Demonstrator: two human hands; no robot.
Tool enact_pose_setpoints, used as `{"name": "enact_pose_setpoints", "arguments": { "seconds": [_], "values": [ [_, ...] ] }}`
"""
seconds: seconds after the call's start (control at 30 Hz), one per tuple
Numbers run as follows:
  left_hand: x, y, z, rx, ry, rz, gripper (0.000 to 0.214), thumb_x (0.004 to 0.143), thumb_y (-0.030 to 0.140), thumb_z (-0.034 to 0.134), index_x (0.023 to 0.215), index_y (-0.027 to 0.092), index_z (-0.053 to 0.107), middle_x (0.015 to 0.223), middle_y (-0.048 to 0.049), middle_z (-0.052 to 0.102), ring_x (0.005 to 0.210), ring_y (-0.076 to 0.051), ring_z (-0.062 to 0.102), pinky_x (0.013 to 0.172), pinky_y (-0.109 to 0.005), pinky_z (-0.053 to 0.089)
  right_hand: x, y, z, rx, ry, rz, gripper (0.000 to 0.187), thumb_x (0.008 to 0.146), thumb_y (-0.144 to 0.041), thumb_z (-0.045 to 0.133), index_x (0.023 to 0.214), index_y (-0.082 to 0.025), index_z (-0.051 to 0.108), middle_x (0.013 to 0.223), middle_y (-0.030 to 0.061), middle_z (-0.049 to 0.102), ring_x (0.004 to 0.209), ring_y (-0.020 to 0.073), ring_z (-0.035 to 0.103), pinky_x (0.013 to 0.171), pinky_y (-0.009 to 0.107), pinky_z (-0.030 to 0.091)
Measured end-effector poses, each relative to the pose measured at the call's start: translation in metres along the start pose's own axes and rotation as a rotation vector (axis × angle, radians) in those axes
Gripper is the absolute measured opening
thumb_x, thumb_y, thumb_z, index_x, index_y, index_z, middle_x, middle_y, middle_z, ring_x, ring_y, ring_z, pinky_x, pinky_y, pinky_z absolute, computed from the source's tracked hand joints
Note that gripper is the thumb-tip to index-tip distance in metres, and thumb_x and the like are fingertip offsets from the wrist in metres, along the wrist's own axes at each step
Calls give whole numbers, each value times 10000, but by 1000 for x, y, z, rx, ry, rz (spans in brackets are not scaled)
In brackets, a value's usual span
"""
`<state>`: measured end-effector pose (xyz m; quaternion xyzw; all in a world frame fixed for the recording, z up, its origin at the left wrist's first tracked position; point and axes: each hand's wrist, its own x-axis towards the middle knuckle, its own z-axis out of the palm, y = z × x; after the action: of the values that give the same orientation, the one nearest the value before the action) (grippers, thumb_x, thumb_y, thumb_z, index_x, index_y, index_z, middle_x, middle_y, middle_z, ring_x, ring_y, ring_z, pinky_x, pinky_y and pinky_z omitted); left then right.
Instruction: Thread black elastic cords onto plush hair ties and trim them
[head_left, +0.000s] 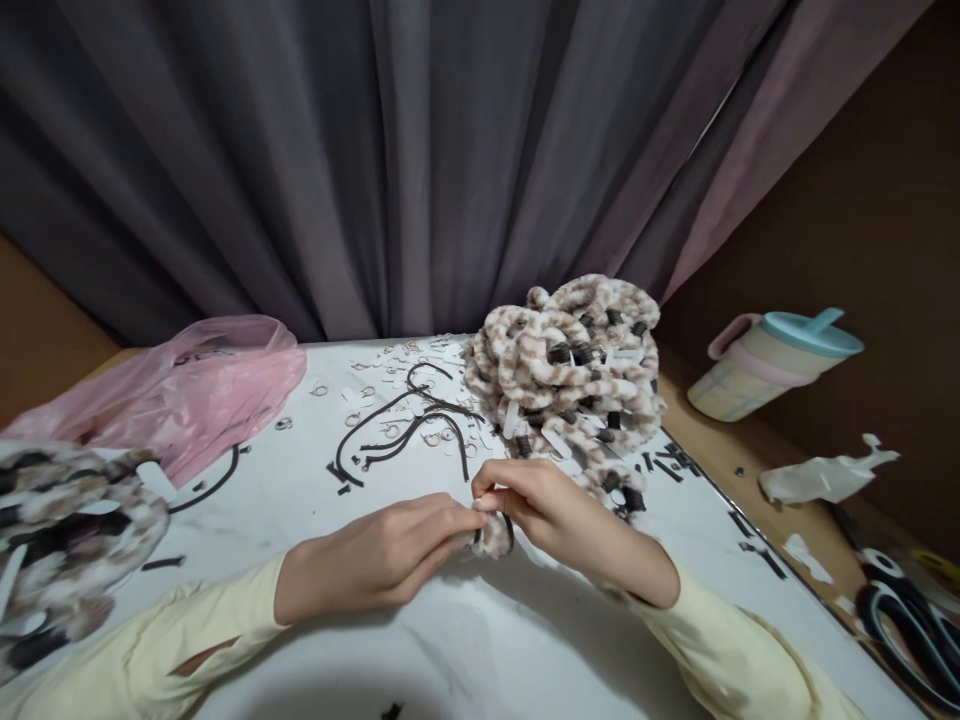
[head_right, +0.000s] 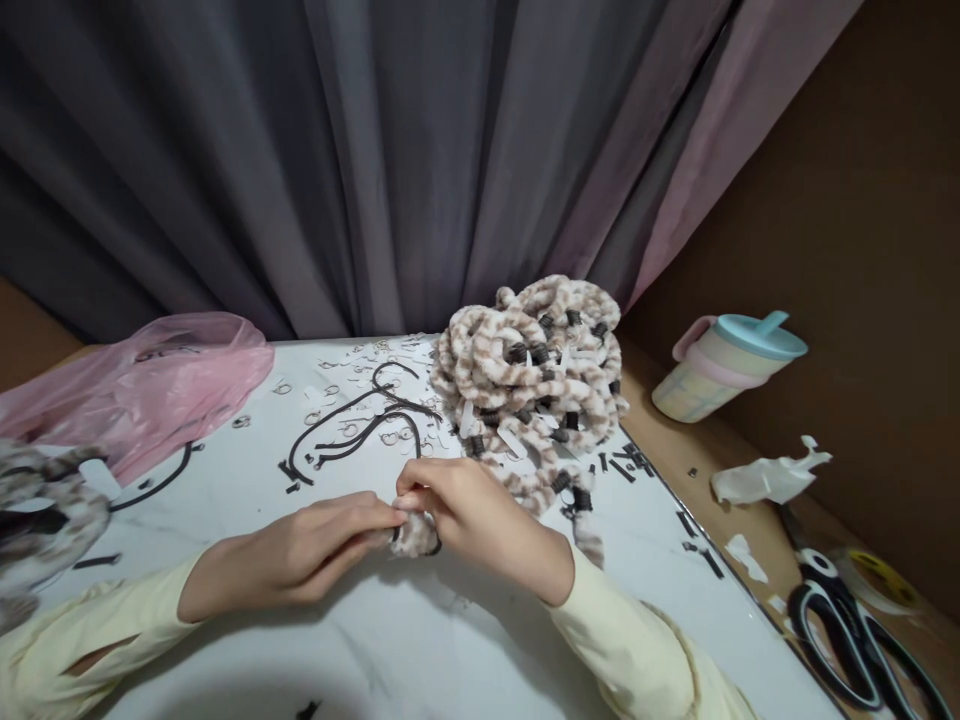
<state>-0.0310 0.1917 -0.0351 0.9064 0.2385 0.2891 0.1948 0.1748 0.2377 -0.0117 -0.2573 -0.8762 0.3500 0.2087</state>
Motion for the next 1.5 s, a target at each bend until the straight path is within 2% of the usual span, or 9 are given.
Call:
{"name": "enact_pose_setpoints", "arguments": {
  "seconds": [0.13,0.27,0.47,0.57,0.7,0.9,1.2,1.37,1.5],
  "values": [
    [2,0,2,2,-12,44,254,908,70,349,1153,117,403,917,-93,564,858,-156,541,765,-245,475,-5,-4,-7,-15,-67,116,48,882,-132,444,914,-157,470,709,-18,524,605,78,442,573,173,308],
    [1,2,8,2,-49,33,279,906,57,340,1180,79,386,906,-119,562,861,-176,543,751,-269,486,-11,-12,-15,-193,-75,227,293,856,-151,486,1117,-180,356,774,-13,529,576,93,428,546,196,300],
    [-1,3,10,31,21,77,284,883,27,361,1164,49,401,867,-124,560,832,-182,527,729,-281,494,-13,-20,-16,-332,252,111,281,862,-101,422,1128,-170,363,1040,83,499,827,152,492,687,250,375],
    [-1,3,9,140,72,150,263,885,28,359,1142,37,411,824,-124,564,759,-175,514,700,-294,492,-17,-28,-17,-186,106,49,118,899,-197,481,1013,-173,461,985,48,525,876,139,494,732,234,381],
    [-2,6,5,333,112,271,239,925,100,304,1126,46,421,830,-125,602,729,-188,535,673,-310,484,-19,-35,-17,-117,-176,47,231,838,-370,611,875,-156,533,861,25,550,868,142,488,760,236,371],
    [1,12,-3,409,126,348,231,918,91,289,1075,31,447,749,-116,596,659,-194,529,610,-317,475,-10,-34,-13,-48,-194,-39,192,841,-152,569,678,-127,471,760,7,529,767,97,471,792,215,356],
    [6,18,1,333,251,215,218,866,73,402,1072,14,441,769,-138,568,702,-196,511,583,-321,496,-8,-32,-6,-45,-74,-66,253,865,-112,485,622,-129,418,653,4,473,663,101,421,735,243,341],
    [6,18,11,314,382,130,65,875,39,442,888,100,459,638,-47,518,582,-141,458,508,-278,453,-8,-30,4,-113,-18,-98,212,878,-119,438,666,-135,434,648,6,455,627,107,369,724,270,331],
    [5,18,17,358,477,76,55,892,55,429,905,89,470,744,-99,575,714,-167,553,636,-304,512,-9,-32,8,-189,35,-158,187,878,-84,394,699,-138,398,661,0,422,632,106,332,729,272,311]
  ]
}}
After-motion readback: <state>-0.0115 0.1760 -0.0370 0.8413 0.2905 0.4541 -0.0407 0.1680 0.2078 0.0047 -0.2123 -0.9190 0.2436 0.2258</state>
